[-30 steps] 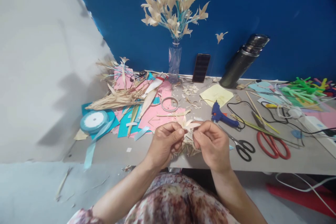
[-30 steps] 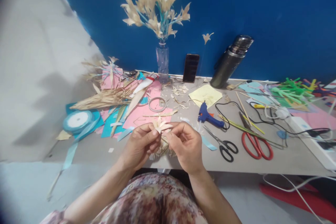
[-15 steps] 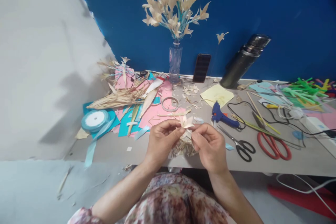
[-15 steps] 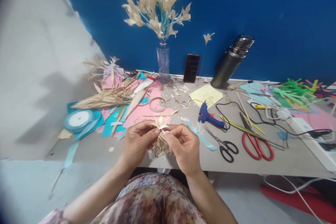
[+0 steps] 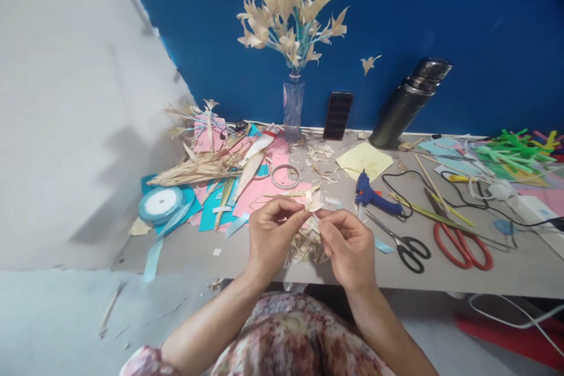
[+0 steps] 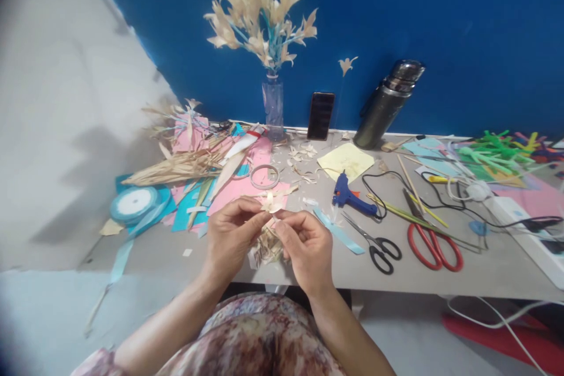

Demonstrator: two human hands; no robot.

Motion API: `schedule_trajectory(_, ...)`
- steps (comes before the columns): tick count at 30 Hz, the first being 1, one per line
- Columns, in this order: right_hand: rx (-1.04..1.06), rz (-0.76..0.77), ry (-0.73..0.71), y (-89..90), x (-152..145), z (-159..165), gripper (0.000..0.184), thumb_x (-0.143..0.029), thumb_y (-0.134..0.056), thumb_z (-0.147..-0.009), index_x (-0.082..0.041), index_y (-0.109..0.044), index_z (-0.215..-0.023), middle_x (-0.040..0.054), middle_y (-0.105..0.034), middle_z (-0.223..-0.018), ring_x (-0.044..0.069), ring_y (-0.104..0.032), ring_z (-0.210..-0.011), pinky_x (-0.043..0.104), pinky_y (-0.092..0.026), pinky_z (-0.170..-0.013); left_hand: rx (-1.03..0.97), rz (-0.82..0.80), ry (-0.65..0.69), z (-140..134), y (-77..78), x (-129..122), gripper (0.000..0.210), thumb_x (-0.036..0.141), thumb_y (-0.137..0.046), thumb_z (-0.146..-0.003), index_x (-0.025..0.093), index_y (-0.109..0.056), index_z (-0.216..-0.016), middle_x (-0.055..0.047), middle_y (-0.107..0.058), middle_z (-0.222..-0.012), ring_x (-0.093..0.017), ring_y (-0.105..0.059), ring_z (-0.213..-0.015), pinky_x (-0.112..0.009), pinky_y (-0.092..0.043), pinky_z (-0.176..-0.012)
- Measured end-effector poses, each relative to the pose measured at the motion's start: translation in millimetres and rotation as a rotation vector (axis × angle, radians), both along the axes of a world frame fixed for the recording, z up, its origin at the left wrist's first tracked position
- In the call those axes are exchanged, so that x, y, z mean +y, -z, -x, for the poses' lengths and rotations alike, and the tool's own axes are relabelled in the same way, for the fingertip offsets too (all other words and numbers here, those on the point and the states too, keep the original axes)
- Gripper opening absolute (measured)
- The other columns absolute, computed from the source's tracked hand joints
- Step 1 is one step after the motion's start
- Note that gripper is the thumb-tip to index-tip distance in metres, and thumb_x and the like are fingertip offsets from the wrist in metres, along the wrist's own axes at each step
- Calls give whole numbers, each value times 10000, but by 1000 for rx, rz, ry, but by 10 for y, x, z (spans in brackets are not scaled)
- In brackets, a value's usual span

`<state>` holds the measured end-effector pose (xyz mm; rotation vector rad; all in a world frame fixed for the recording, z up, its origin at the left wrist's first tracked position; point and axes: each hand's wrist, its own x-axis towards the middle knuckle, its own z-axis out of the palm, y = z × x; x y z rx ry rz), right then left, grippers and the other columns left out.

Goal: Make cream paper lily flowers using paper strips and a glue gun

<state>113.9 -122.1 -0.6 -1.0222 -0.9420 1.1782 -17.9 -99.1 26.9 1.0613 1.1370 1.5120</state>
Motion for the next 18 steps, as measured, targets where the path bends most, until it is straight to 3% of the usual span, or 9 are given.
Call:
schedule_trajectory(3, -14, -2, 12, -16, -7, 1, 264, -378, -818, -811, -173, -683, -713, 74, -777, -948, 30, -460, -404, 196, -349, -378, 19, 38, 19, 22, -17, 1, 164, 218, -852, -682, 165, -698, -695, -1, -660, -689, -99, -553, -592, -194, -422, -509)
schedule_trajectory(8, -25, -41, 8, -37, -16, -35, 254, -370, -812, -822, -174, -690, -717, 51, -753, -874, 36, -478, -422, 195, -376, -394, -141, 298, 295, 94, -35, 40, 312, 303, -898, -639, 152, -640, -729, 41, -577, -531, -62, -459, -426, -173, -350, -417)
schedule_trajectory(13, -40, -33, 6, -56, -18, -68, 265, -385, -817, -811, -172, -693, -713, 55, -756, -888, 36, -468, -425, 194, -388, -391, -138, 328, 406, 113, -50, 67, 383, 349, -906, -646, 151, -591, -737, 43, -565, -496, -63, -469, -404, -165, -366, -415)
schedule_trajectory(16, -32, -24, -11, -76, -29, -66, 287, -408, -816, -805, -168, -694, -707, 63, -760, -871, 36, -453, -409, 199, -380, -384, -112, 283, 383, 82, -43, 41, 347, 360, -866, -694, 161, -591, -768, 38, -577, -529, -81, -494, -429, -183, -400, -431)
schedule_trajectory(18, -24, -17, -19, -89, -34, -55, 295, -417, -817, -803, -169, -692, -701, 49, -748, -784, 41, -448, -396, 196, -362, -379, -57, 219, 289, 42, -31, 10, 285, 337, -821, -736, 172, -591, -771, 44, -570, -561, -83, -487, -439, -192, -402, -434)
